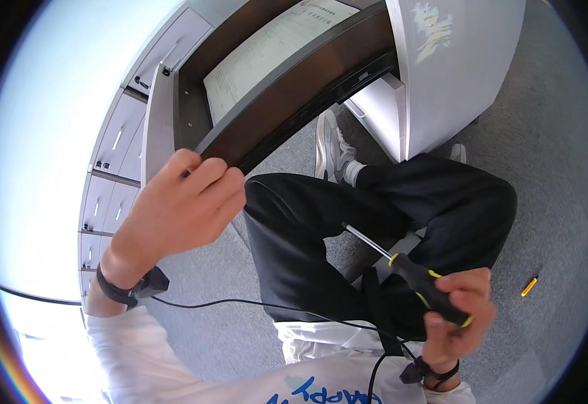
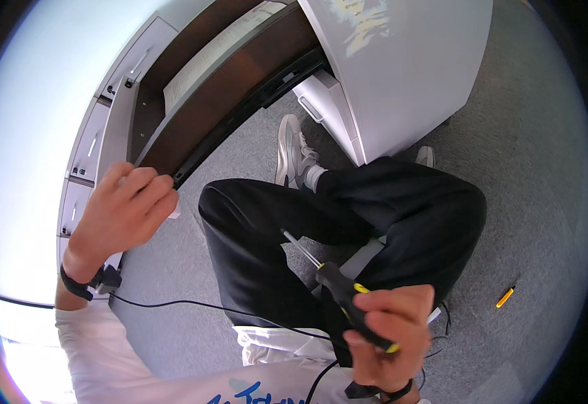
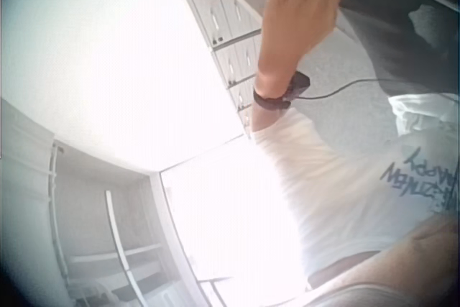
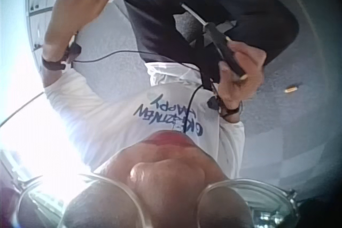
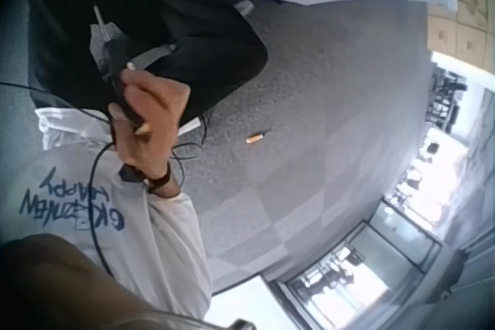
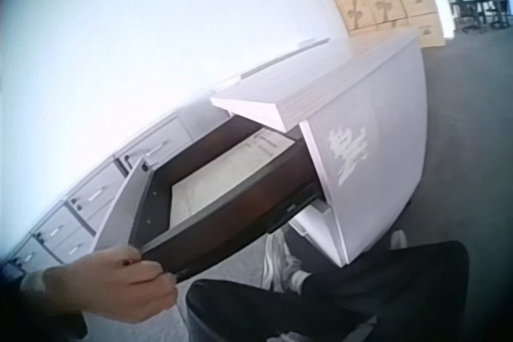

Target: The person opens a white filing cabinet drawer, removes a paper document, and uses a screwdriver to tighten screws on the drawer slide mechanism. They then reinsert the document and close the drawer.

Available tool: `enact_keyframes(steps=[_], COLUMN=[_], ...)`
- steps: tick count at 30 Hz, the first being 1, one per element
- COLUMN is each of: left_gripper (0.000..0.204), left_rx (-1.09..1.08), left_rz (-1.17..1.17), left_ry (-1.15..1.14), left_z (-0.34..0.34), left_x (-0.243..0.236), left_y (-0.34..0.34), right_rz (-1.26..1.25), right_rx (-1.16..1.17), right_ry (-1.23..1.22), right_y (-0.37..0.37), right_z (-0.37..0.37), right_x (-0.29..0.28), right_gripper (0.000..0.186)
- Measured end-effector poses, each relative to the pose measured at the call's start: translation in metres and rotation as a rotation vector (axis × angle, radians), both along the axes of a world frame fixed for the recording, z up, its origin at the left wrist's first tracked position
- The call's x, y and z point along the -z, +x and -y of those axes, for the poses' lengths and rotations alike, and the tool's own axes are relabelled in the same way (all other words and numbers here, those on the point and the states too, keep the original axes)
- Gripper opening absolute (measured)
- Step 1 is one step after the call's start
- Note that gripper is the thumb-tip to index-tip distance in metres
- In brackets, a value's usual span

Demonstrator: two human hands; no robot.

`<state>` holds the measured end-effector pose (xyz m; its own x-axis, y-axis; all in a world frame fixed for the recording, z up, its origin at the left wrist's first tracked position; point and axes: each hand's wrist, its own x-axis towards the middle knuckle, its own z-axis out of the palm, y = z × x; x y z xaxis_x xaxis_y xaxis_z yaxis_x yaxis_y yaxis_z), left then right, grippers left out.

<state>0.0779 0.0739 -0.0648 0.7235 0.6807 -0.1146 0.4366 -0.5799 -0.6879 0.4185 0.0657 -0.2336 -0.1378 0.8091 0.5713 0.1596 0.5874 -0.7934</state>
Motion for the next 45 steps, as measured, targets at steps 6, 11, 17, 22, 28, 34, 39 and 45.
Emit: enact_keyframes(steps=[6, 11, 17, 22, 28, 34, 39, 45], left_gripper=[0.070, 0.113, 0.041, 0.032, 0.029, 0.031, 0.038, 0.045], left_rx=[-0.074, -0.476, -0.643, -0.692, -0.690, -0.737, -0.798, -0.777], left_rz=[0.809, 1.642, 2.146, 2.158, 2.220, 2.182, 2.170, 2.184], left_ry=[0.683, 0.487, 0.288, 0.428, 0.436, 0.470, 0.397, 0.391], left_z=[0.050, 0.051, 0.033, 0.020, 0.021, 0.025, 0.026, 0.027], left_x=[0.021, 0.128, 0.158, 0.142, 0.139, 0.129, 0.128, 0.130], left_y=[-0.033, -0.044, -0.023, -0.008, -0.007, -0.001, -0.001, 0.000], right_rz=[-0.227, -0.439, -0.283, -0.018, 0.761, 0.794, 0.578, 0.483], right_rx=[0.583, 0.609, 0.624, 0.693, 0.587, 0.649, 0.680, -0.035], right_ry=[-0.124, -0.358, -0.747, -0.727, -0.352, -0.413, -0.197, -0.038], right_y=[0.086, 0.194, 0.265, 0.286, 0.287, 0.271, 0.181, -0.026], right_z=[-0.033, -0.077, -0.087, -0.075, -0.078, -0.097, -0.099, -0.042], right_x=[0.027, 0.118, 0.260, 0.317, 0.318, 0.220, 0.075, -0.034], right_gripper=[0.041, 0.023, 0.022, 0.024, 0.026, 0.035, 0.031, 0.022])
